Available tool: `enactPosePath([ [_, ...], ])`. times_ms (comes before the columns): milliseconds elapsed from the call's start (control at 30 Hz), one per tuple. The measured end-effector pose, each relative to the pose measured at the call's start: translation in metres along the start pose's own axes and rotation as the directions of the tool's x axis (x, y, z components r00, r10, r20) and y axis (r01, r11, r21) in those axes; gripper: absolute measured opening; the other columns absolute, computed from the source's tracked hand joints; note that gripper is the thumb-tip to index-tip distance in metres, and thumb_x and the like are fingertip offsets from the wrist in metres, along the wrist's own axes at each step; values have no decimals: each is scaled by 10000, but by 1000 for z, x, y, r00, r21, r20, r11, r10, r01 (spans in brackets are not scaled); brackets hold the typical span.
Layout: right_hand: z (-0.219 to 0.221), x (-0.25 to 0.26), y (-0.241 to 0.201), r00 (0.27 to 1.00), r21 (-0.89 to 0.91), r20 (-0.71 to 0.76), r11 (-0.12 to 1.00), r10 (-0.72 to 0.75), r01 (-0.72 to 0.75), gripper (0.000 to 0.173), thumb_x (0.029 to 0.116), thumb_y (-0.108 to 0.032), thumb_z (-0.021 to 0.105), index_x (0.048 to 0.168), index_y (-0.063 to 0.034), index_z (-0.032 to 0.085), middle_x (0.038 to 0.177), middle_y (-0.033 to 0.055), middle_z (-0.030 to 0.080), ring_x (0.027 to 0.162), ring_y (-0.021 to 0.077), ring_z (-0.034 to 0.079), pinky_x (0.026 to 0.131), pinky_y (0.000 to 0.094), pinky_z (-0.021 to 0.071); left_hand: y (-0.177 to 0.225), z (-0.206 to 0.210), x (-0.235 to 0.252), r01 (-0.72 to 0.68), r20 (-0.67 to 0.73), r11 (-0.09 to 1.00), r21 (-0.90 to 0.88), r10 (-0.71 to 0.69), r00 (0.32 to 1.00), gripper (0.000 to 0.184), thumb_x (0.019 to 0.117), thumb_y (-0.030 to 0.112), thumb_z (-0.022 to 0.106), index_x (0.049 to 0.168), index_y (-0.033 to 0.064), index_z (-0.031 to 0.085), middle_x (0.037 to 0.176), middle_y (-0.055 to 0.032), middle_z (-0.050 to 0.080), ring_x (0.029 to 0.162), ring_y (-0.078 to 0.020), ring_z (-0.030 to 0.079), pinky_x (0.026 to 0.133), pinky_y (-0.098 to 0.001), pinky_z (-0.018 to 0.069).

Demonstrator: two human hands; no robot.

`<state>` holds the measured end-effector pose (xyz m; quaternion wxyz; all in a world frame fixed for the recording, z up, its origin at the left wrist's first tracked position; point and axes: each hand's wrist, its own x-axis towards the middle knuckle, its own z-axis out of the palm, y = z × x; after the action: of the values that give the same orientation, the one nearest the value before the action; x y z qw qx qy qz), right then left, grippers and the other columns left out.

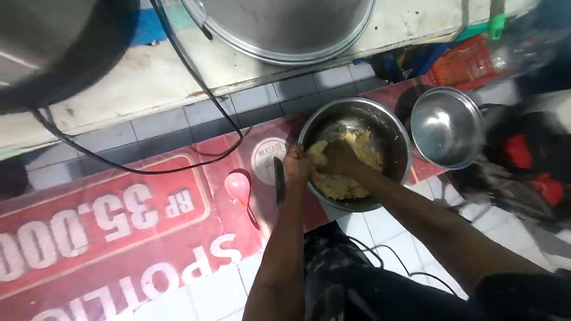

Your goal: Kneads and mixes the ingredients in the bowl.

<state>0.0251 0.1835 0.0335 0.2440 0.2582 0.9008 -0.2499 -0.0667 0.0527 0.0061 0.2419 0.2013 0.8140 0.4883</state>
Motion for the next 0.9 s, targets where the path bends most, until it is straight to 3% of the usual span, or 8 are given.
enactPosePath([
  [100, 35, -54, 13, 995, -40, -102, 999, 2, -6, 435, 903, -381, 765, 1211, -76, 735, 1518, 186, 518, 1451, 467, 382, 1163, 734, 247, 1, -2, 0, 5, 24, 1000, 18, -5, 1000, 323, 1104, 204, 445, 1259, -18, 621, 1074, -259, 689, 961, -387, 689, 847, -569, 549],
  [233, 47, -56, 31, 991, -16, 49, 992, 126, -125, 330, 950, -245, 714, 1165, 4, 735, 1579, 194, 435, 1489, 467, 316, 1139, 710, 312, 1, 1, 2, 83, 56, 996, 33, -85, 995, 338, 1107, 208, 440, 1334, 12, 596, 1049, -236, 691, 925, -359, 686, 833, -556, 551],
  [367, 35, 0, 44, 974, 75, 36, 972, 222, -224, 713, 909, -350, 772, 1472, -2, 508, 1616, 217, 377, 1476, 456, 365, 1156, 691, 319, 2, 2, 5, 86, 55, 995, 54, -89, 995, 319, 1085, 152, 476, 1348, 27, 607, 1049, -217, 707, 925, -322, 699, 850, -534, 562],
  [500, 28, 37, 44, 925, 255, -55, 901, 377, -352, 1012, 844, -169, 829, 1640, -128, 206, 1577, 321, 355, 1374, 539, 459, 998, 676, 500, -2, 3, 8, 55, 73, 988, 144, -66, 995, 347, 1109, 245, 429, 1332, 46, 606, 1006, -231, 706, 906, -372, 703, 815, -592, 555],
  [567, 35, 31, 39, 928, 225, -58, 910, 368, -347, 820, 927, -158, 727, 1603, -62, 273, 1600, 313, 320, 1359, 522, 485, 993, 639, 521, -7, 3, 4, 47, 68, 975, 219, -63, 996, 395, 1118, 304, 376, 1304, 35, 597, 1020, -254, 696, 932, -414, 698, 808, -625, 547],
  [633, 36, 18, 39, 964, 99, -80, 964, 255, -247, 574, 922, -242, 765, 1378, 50, 578, 1665, 235, 265, 1466, 489, 356, 1083, 675, 430, -2, 5, 10, 69, 45, 970, 233, -81, 996, 389, 1117, 283, 390, 1315, 25, 603, 1043, -274, 697, 967, -441, 694, 837, -638, 534],
  [733, 18, -33, 35, 990, 52, -8, 988, 143, -143, 468, 942, -173, 734, 1383, -54, 632, 1728, 150, 144, 1569, 458, 126, 1163, 723, 284, 4, 5, 5, 84, 43, 973, 215, -96, 994, 346, 1107, 241, 415, 1292, 20, 606, 1042, -279, 695, 971, -455, 692, 826, -646, 532],
  [900, -25, -65, 82, 860, 523, -178, 787, 478, -329, 415, 1099, -194, 487, 1479, -34, 527, 1442, 287, 554, 1314, 473, 552, 1090, 642, 433, 3, 5, 8, 75, 45, 973, 220, -86, 995, 352, 1106, 218, 420, 1338, 17, 592, 1052, -287, 697, 977, -456, 694, 845, -649, 527],
])
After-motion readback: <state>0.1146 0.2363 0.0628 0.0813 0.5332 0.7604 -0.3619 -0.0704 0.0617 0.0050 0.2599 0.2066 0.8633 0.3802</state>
